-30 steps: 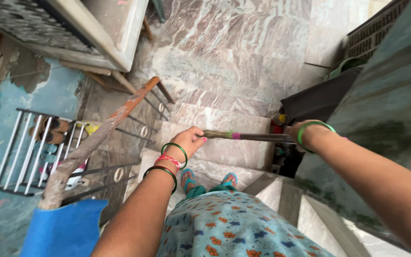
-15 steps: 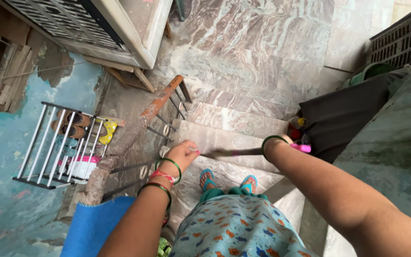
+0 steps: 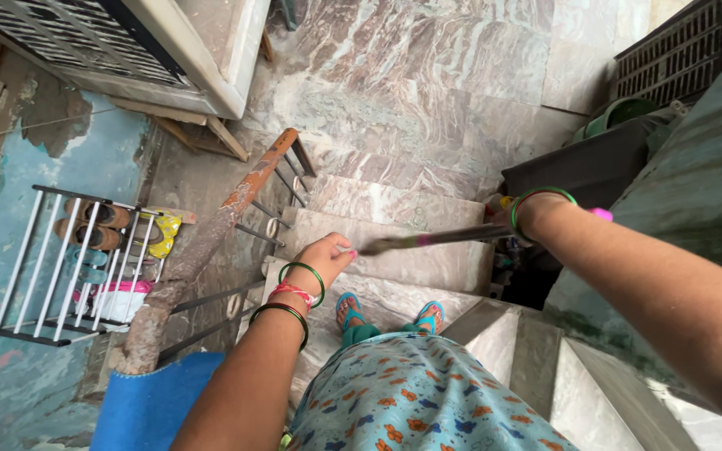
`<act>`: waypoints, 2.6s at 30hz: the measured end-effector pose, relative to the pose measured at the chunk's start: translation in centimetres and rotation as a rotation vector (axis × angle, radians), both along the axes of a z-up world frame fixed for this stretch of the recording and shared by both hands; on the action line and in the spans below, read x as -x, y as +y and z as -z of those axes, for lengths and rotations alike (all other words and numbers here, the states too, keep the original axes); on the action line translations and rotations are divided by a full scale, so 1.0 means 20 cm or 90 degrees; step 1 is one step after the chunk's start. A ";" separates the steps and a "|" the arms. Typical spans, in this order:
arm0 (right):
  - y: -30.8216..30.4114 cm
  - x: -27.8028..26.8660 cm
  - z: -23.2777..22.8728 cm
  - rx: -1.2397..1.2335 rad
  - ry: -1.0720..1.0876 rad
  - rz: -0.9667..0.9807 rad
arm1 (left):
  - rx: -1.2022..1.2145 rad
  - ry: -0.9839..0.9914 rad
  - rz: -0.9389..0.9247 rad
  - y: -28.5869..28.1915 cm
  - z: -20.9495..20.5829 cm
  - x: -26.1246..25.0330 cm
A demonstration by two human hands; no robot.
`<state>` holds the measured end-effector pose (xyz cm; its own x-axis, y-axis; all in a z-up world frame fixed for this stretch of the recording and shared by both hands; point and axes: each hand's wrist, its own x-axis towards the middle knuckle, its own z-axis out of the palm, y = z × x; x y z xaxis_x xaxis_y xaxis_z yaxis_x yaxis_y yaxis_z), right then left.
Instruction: The person sweeps the marble stairs using a long-handled broom, pushing debris down from each step to the landing.
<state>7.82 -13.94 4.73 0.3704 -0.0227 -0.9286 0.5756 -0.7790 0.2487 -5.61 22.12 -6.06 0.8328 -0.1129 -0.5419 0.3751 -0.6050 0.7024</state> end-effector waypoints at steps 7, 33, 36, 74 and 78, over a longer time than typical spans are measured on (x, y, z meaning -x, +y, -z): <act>-0.20 0.15 0.26 -0.060 0.112 0.027 | 0.034 -0.034 -0.012 -0.14 0.02 0.01; -0.65 0.01 0.13 0.029 0.125 -0.130 | -0.019 -0.032 0.028 -0.48 -0.04 -0.08; -0.66 0.02 0.11 0.042 0.135 -0.129 | -0.053 -0.004 0.015 -0.46 -0.05 -0.07; 0.10 0.28 1.28 -0.755 -0.176 2.280 | 0.011 -0.031 0.165 0.09 -0.07 -0.35; -0.05 0.43 1.42 -0.578 -0.081 2.294 | 0.006 -0.012 0.171 0.18 -0.11 -0.33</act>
<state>-0.71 -14.99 -23.63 0.1293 0.0286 -0.9912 -0.0998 0.9949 0.0157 0.95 25.72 -3.85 0.7820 -0.3356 -0.5252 0.1894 -0.6750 0.7131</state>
